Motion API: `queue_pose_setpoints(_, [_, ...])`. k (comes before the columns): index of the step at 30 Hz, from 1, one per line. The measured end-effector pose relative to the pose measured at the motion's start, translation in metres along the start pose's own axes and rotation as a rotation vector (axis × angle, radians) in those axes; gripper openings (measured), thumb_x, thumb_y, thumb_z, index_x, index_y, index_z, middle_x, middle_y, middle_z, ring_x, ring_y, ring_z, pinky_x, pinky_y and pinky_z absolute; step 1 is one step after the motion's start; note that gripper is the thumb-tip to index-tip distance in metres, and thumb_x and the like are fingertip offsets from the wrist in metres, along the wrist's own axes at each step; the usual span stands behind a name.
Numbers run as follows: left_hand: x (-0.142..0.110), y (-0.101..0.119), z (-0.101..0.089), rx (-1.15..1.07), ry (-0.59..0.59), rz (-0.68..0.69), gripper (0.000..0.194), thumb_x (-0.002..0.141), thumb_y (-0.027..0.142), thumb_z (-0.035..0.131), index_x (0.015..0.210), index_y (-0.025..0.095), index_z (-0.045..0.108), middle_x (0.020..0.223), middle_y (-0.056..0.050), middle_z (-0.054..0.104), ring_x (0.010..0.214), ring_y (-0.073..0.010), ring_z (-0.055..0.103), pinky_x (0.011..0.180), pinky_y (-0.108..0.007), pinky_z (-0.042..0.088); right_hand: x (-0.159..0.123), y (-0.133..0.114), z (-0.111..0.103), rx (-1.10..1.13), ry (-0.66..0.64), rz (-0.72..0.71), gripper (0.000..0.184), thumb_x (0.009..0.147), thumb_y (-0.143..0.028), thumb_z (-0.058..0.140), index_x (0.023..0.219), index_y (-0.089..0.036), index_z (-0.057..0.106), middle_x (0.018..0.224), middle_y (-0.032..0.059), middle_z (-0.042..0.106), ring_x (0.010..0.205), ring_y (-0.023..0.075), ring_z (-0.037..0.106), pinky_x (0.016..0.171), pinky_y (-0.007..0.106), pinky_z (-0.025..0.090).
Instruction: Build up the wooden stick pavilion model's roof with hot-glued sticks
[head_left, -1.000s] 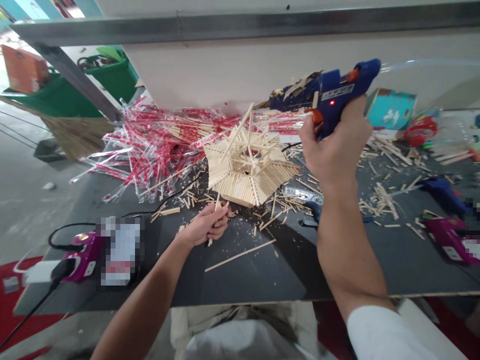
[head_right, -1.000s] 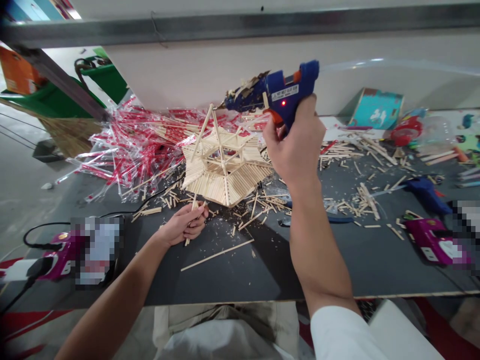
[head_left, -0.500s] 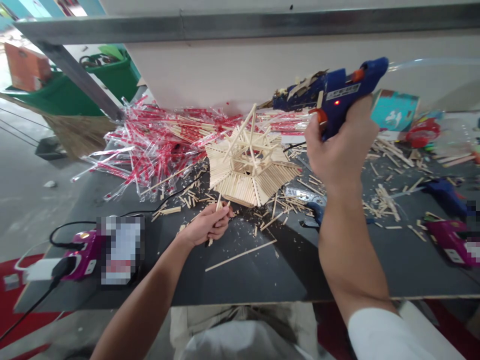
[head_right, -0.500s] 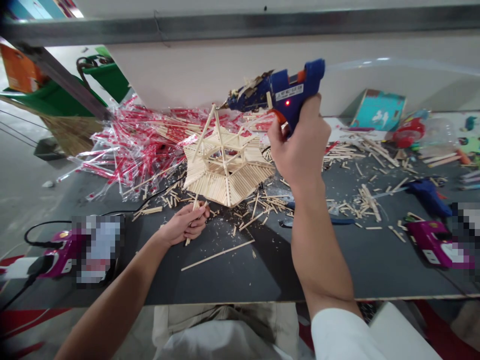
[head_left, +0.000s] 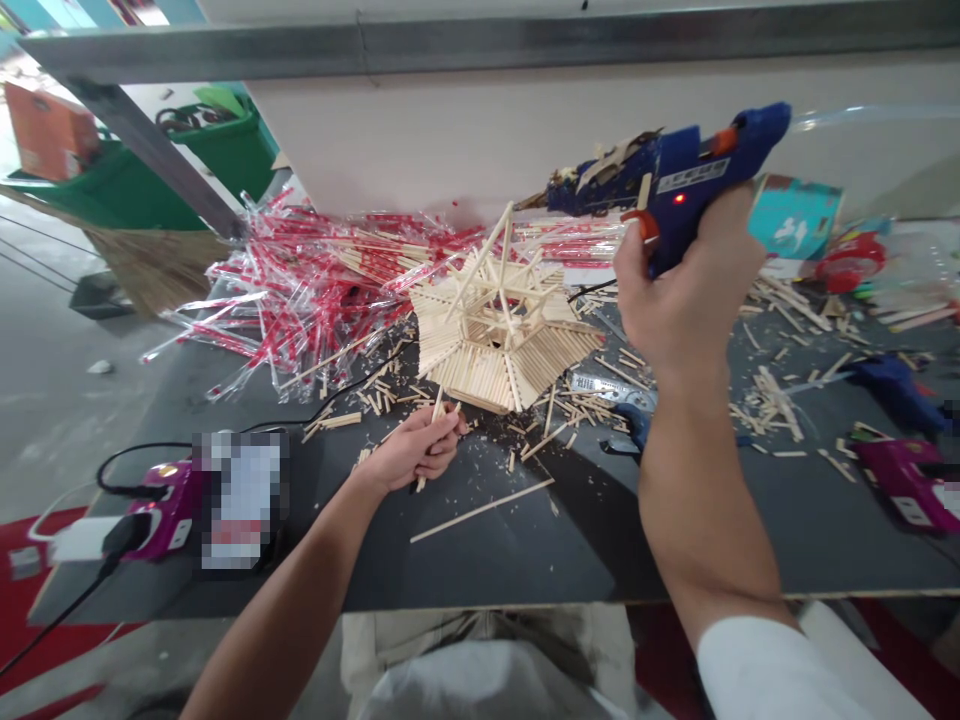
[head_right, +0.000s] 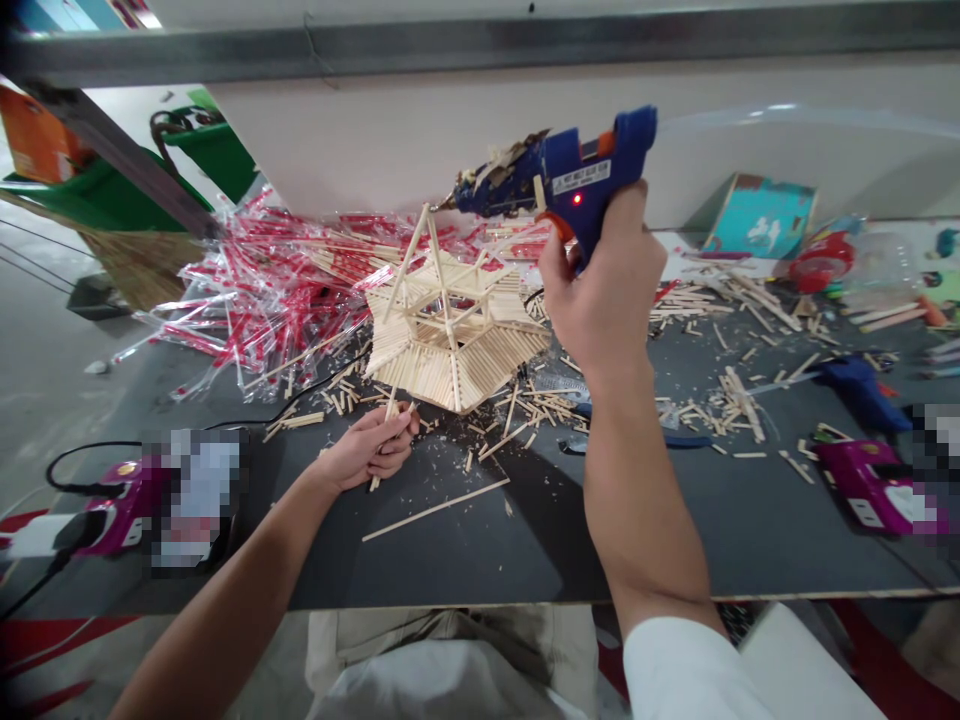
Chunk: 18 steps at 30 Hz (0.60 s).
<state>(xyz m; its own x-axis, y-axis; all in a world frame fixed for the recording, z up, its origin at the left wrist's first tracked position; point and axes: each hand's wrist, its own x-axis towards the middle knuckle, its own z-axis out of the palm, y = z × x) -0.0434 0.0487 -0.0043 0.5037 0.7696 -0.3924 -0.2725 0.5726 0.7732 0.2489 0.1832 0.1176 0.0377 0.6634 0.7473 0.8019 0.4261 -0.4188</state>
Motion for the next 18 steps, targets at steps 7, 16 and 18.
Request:
queue_pose_setpoints(7, [0.0, -0.002, -0.001, 0.004, -0.008, -0.001, 0.032, 0.102, 0.048, 0.065, 0.097, 0.018, 0.058, 0.063, 0.01, 0.029, 0.046, -0.0028, 0.021, 0.038, -0.012, 0.02, 0.0, -0.005, -0.002, -0.055, 0.051, -0.041, 0.047, 0.092, -0.047, 0.058, 0.133, -0.027, 0.05, 0.089, 0.0086, 0.062, 0.093, 0.0344, 0.073, 0.072, 0.044, 0.057])
queue_pose_setpoints(16, [-0.001, -0.001, -0.002, 0.003, -0.001, -0.015, 0.032, 0.101, 0.049, 0.066, 0.097, 0.018, 0.058, 0.063, 0.01, 0.029, 0.045, -0.0029, 0.02, 0.038, -0.011, 0.02, 0.002, -0.002, -0.007, 0.027, 0.148, -0.02, 0.064, 0.079, -0.069, 0.073, 0.122, -0.025, 0.055, 0.091, 0.0106, 0.069, 0.101, 0.0335, 0.072, 0.074, 0.042, 0.058])
queue_pose_setpoints(18, [-0.001, -0.001, -0.001, 0.002, 0.001, -0.015, 0.032, 0.101, 0.049, 0.066, 0.097, 0.018, 0.058, 0.063, 0.01, 0.029, 0.046, -0.003, 0.02, 0.038, -0.011, 0.019, 0.004, 0.003, -0.014, 0.068, 0.142, -0.06, 0.066, 0.071, -0.069, 0.079, 0.115, -0.023, 0.059, 0.093, 0.0134, 0.071, 0.102, 0.0346, 0.07, 0.077, 0.044, 0.057])
